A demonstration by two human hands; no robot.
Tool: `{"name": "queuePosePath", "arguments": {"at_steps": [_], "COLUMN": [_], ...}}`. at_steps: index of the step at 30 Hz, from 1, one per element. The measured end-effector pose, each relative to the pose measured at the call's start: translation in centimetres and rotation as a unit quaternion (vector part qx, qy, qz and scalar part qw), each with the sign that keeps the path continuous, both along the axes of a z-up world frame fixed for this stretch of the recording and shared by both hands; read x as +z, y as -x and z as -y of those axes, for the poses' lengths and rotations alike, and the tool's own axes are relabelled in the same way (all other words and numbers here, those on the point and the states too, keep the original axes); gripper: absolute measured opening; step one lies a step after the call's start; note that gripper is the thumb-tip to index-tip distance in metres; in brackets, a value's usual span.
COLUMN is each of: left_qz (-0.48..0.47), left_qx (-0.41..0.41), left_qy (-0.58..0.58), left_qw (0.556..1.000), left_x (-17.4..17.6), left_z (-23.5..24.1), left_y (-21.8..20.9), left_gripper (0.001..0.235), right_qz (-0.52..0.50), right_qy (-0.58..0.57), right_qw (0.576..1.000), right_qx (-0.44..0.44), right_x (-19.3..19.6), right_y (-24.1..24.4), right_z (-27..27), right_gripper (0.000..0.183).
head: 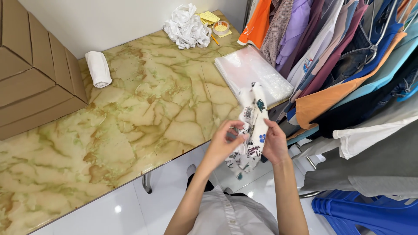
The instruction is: The person picks up folded clothes from a table, unfolds them, places them on hangers, and hangs them on a clothing rack. The person handles denim shorts, a white t-shirt, a patterned shirt, and another white t-shirt.
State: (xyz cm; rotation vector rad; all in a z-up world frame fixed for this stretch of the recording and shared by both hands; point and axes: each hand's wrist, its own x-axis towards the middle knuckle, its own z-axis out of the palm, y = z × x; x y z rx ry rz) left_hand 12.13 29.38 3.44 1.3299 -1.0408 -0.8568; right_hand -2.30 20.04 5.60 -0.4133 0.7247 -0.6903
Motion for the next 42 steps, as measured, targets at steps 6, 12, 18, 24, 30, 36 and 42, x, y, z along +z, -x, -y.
{"name": "queuePosePath", "arguments": {"at_steps": [6,12,18,24,30,36,42], "left_qz": [0.231,0.222,0.049,-0.054,0.013,0.012,-0.036], "left_qx": [-0.014,0.033,0.014,0.05,0.058,0.087,0.082], "left_qy": [-0.018,0.004,-0.02,0.043,0.036,0.005,-0.012], "left_qw": [0.973,0.974,0.999,0.996,0.998,0.996,0.996], "left_x": [0.6,-2.2,-1.4,-1.1,0.5,-0.8,-1.9], "left_z": [-0.1,1.0,1.0,0.7,1.3,1.8,2.1], "left_y": [-0.5,-0.6,-0.6,-0.1,-0.5,-0.9,-1.1], "left_gripper": [0.053,0.048,0.032,0.028,0.019,0.026,0.022], "right_qz": [0.001,-0.076,-0.101,-0.051,-0.174,-0.21,-0.249], "right_qy": [-0.023,0.034,0.114,0.207,0.243,0.282,0.389], "right_qw": [1.0,0.987,0.977,0.972,0.951,0.929,0.878], "right_qx": [0.017,0.136,0.146,0.096,0.083,0.112,0.124], "right_x": [-1.9,-3.7,-0.8,-2.7,3.0,1.0,-0.3], "right_y": [0.3,0.1,-2.5,-2.0,-3.4,-2.8,-2.4], "right_z": [0.2,-0.3,-1.2,-0.9,-4.5,-3.5,-2.4], "right_gripper": [0.036,0.034,0.041,0.029,0.079,0.073,0.046]}}
